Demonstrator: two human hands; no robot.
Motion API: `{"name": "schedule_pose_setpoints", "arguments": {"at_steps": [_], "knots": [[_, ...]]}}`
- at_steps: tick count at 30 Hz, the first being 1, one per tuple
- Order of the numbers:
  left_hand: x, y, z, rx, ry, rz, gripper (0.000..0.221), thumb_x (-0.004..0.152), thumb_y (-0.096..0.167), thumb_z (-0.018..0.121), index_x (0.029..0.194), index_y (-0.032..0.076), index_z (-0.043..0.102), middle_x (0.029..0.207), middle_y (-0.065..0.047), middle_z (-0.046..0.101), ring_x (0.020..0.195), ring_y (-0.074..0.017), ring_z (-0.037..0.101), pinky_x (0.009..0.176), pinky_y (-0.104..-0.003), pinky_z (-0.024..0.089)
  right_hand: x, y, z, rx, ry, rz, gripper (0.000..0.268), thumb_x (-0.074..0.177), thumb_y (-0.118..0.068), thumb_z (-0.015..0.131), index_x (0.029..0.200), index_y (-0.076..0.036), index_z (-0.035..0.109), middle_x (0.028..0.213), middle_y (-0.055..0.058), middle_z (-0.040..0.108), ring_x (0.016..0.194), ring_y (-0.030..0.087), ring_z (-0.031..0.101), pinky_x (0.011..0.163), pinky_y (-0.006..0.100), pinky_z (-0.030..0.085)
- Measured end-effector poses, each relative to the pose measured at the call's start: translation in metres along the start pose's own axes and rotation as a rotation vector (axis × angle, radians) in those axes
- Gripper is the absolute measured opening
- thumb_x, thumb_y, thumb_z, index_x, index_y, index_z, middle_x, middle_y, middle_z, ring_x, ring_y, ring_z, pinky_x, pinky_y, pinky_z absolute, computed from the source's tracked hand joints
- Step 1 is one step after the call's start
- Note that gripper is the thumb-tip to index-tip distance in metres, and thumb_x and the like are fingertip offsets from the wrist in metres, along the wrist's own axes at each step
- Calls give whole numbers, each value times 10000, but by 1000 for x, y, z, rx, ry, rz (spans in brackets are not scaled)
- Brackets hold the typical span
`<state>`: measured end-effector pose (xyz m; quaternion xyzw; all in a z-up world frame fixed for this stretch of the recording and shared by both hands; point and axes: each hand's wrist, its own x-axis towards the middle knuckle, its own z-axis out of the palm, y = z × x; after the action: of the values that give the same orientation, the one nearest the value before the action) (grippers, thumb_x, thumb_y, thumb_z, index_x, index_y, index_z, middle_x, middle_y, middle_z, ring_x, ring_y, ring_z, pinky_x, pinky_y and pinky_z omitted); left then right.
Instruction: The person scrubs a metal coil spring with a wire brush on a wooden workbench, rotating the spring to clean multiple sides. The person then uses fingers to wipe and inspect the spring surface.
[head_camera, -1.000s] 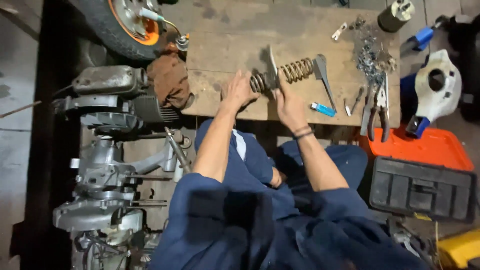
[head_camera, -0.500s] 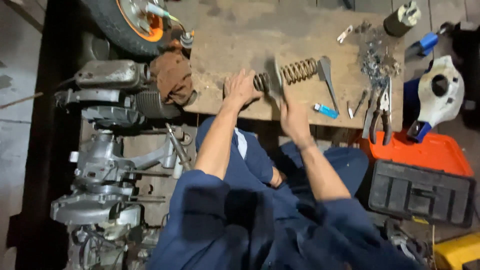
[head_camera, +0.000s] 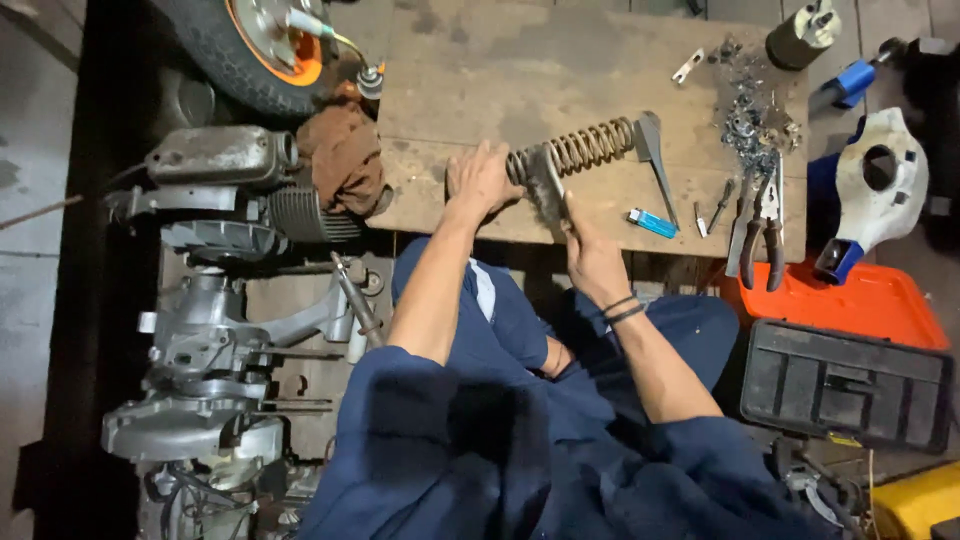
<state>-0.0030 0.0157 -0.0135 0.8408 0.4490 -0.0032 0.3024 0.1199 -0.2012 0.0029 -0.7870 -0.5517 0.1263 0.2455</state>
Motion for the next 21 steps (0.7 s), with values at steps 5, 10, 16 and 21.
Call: {"name": "schedule_pose_setpoints", "arguments": {"at_steps": [5,10,16,21], "knots": [[-14,10,-1,108,17,33,635,751,523,811,1201,128,602,1146,-117,574,1132,-399,614,1015,-627,415,84,-16,13,97,159,-137,596,1037,-161,537,1603,-236,368,1238,259,697,1104,457,673,948,552,541],[-12,8,5,100,67,60,678,755,591,802,1227,139,622,1189,-130,580,1140,-395,611,985,-602,420,59,-9,37,85,84,-82,574,1045,-194,507,1597,-270,367,1145,231,724,1089,413,689,959,541,547],[-15,13,-16,105,-54,14,716,809,518,803,1360,136,552,1363,-172,549,1288,-432,554,1125,-676,307,-15,14,8,16,-7,-18,565,1013,-158,511,1571,-216,445,1310,270,659,1203,439,636,1038,516,508],[3,0,6,82,-40,4,789,743,606,843,1328,155,567,1331,-171,569,1276,-454,564,1117,-703,314,62,-12,1,60,93,-112,657,1028,-102,528,1638,-197,303,1325,295,647,1210,448,628,1023,534,522]]}}
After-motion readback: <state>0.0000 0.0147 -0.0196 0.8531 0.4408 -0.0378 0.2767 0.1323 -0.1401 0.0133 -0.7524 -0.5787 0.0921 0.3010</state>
